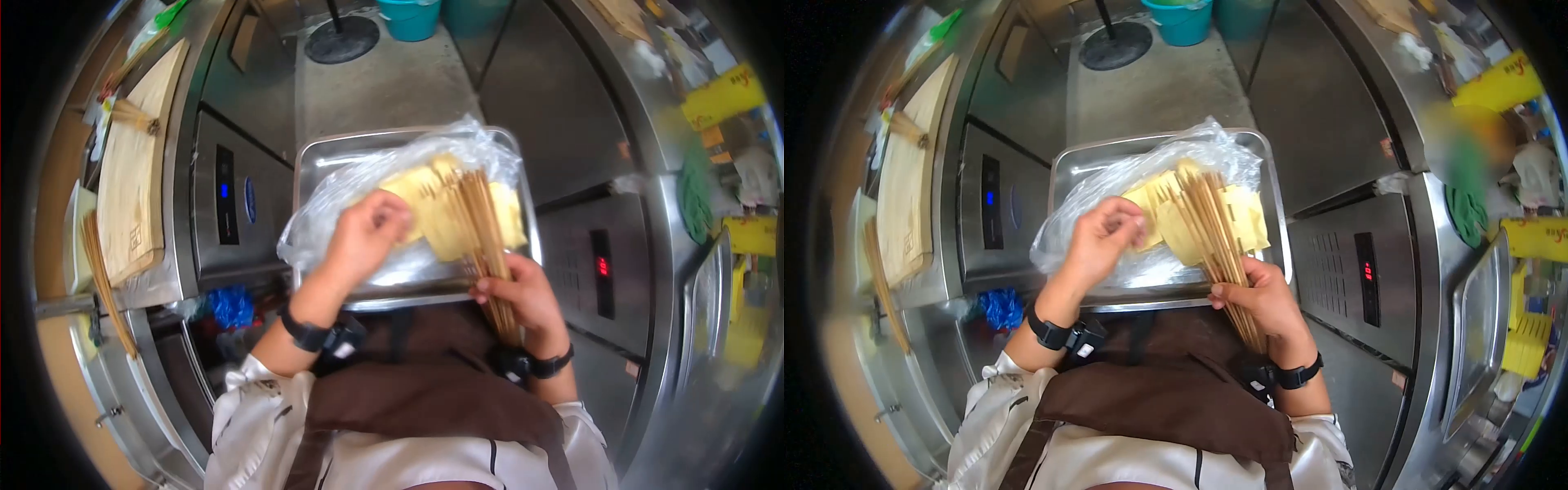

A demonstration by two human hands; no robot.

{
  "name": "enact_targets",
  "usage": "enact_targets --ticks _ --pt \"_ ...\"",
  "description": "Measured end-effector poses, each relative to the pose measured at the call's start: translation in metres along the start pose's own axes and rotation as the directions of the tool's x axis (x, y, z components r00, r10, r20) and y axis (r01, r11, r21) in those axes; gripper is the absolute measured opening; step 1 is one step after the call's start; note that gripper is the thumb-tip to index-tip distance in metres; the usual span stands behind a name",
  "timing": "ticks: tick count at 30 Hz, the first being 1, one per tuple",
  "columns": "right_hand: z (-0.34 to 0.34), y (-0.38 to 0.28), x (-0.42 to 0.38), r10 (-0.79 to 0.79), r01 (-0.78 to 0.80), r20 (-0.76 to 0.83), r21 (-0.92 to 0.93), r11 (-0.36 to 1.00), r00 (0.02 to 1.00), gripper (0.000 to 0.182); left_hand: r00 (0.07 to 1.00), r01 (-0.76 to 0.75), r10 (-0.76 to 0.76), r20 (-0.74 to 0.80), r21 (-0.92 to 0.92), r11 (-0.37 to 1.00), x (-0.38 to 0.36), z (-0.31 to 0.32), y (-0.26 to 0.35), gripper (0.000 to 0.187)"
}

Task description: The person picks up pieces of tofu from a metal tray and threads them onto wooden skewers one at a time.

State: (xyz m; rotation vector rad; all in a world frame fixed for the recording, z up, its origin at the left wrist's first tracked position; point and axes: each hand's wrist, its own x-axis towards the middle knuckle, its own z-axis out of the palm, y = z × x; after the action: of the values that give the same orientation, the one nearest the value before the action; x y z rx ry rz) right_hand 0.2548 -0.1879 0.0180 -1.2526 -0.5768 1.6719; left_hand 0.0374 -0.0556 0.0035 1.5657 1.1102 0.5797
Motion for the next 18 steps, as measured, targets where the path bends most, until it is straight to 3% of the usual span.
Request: enact_targets --ticks 2,4,5,8,14,17,18 --pt "-0.001 0.004 0.002 -0.02 0.02 -0.003 0.027 0.999 1.0 0.014 0.969 -0.208 0.237 -0.065 0.297 0.932 -0.003 -0.021 -0.006 0.014" --pt "-0.002 0.004 0.004 -0.024 0.025 -0.013 0.019 1.0 1.0 0.015 0.872 -0.414 0.488 0.027 0.573 0.708 -0.007 -0.037 -0.012 0.021" --pt "-0.002 0.003 0.004 -0.017 0.017 -0.018 -0.001 1.0 1.0 0.015 0.861 -0.46 0.498 0.101 0.571 0.679 -0.006 -0.04 -0.013 0.029" --pt "-0.002 0.004 0.006 -0.003 0.003 -0.01 -0.024 1.0 1.0 0.016 0.774 -0.589 0.604 0.189 0.564 0.578 -0.002 -0.035 -0.02 0.027" --pt "0.003 0.002 0.004 -0.006 0.006 -0.021 0.002 1.0 1.0 0.019 0.706 -0.705 0.6 0.378 0.46 0.54 0.014 -0.042 -0.014 0.024" --pt "0.001 0.004 0.005 -0.009 0.009 -0.018 0.005 1.0 1.0 0.021 0.705 -0.707 0.594 0.389 0.454 0.542 0.017 -0.045 -0.016 0.024" --pt "0.001 0.004 0.006 -0.007 0.007 -0.016 0.005 1.0 1.0 0.021 0.756 -0.652 0.545 0.362 0.482 0.585 0.016 -0.049 -0.018 0.023"
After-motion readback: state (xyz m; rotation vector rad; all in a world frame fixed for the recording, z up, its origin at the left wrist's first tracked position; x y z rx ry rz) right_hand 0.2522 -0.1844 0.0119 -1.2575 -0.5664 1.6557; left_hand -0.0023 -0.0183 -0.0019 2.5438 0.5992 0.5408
